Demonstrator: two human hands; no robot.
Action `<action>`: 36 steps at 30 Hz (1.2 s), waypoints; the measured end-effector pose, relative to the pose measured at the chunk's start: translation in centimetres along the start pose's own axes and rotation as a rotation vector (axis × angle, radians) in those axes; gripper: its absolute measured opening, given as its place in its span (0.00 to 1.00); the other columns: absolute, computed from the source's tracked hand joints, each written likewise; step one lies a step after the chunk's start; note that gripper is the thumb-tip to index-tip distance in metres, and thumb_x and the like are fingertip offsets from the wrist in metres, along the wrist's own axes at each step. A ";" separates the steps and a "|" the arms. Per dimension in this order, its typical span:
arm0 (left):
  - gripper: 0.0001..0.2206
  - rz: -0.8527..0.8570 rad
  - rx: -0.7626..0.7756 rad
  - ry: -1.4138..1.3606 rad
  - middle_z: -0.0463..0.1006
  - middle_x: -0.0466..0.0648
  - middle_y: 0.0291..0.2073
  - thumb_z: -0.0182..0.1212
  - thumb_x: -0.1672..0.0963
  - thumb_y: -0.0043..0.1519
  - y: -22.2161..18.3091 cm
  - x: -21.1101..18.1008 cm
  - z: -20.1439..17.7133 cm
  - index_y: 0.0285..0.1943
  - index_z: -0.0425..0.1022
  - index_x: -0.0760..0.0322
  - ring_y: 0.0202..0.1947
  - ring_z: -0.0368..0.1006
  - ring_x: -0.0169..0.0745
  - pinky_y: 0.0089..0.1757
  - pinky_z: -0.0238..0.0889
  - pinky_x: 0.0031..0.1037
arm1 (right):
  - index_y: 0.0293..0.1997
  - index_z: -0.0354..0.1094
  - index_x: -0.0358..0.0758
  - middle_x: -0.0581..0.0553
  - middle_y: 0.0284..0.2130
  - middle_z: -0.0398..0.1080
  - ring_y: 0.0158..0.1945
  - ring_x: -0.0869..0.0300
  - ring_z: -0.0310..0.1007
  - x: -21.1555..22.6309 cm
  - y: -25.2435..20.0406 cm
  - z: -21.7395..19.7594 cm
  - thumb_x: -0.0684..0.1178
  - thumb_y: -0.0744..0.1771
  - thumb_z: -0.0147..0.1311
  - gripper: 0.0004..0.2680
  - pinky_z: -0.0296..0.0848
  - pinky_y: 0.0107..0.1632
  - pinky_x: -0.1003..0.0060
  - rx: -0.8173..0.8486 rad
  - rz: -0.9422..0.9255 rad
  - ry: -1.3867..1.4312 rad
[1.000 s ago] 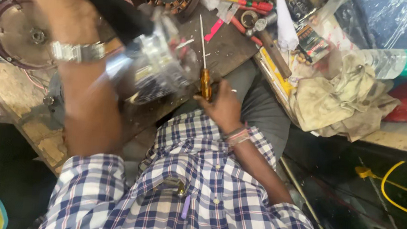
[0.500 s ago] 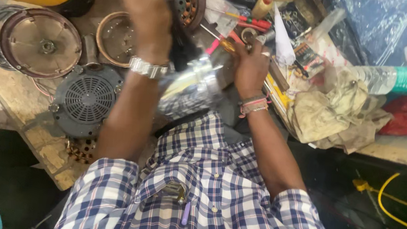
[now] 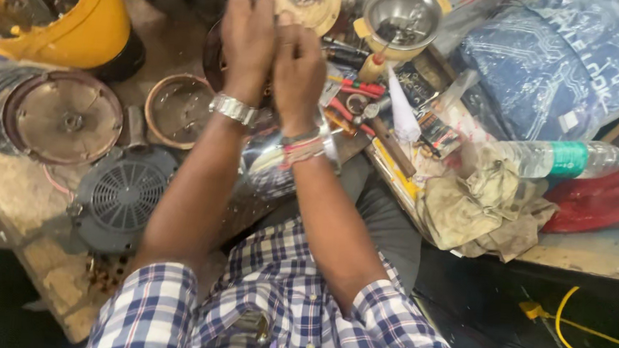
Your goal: The person assembles a pressure cooker by placing a rubber gasket into the lid, attaching the lid to the pot, and securing the handle. They repeatedly open and close the lid to check the fit and alignment.
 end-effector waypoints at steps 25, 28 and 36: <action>0.14 0.092 -0.195 0.206 0.76 0.62 0.25 0.52 0.54 0.70 4.0 -1.7 -2.0 0.37 0.72 0.72 0.27 0.74 0.65 0.30 0.65 0.43 | 0.28 0.69 0.29 0.51 0.17 0.63 0.25 0.68 0.57 -0.6 2.1 3.4 0.55 0.69 0.55 0.16 0.61 0.29 0.66 0.078 0.203 0.269; 0.16 0.064 -0.244 0.207 0.76 0.62 0.24 0.53 0.54 0.70 4.0 -0.7 -2.0 0.34 0.71 0.73 0.26 0.74 0.64 0.29 0.65 0.43 | 0.28 0.70 0.30 0.55 0.18 0.65 0.26 0.70 0.57 -1.4 1.8 3.6 0.53 0.69 0.57 0.15 0.61 0.29 0.68 0.055 0.194 0.331; 0.12 0.087 -0.313 0.285 0.76 0.64 0.23 0.57 0.58 0.64 4.3 2.0 -1.9 0.29 0.70 0.74 0.26 0.75 0.66 0.29 0.63 0.47 | 0.22 0.64 0.31 0.58 0.20 0.59 0.28 0.70 0.51 -2.8 1.7 4.3 0.49 0.69 0.59 0.16 0.53 0.29 0.69 0.055 0.293 0.498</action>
Point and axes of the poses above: each hand's wrist, its own y-axis towards the middle knuckle, its own z-axis out of the palm, x = y × z, the point moved 7 cm from there along y, towards the middle knuckle
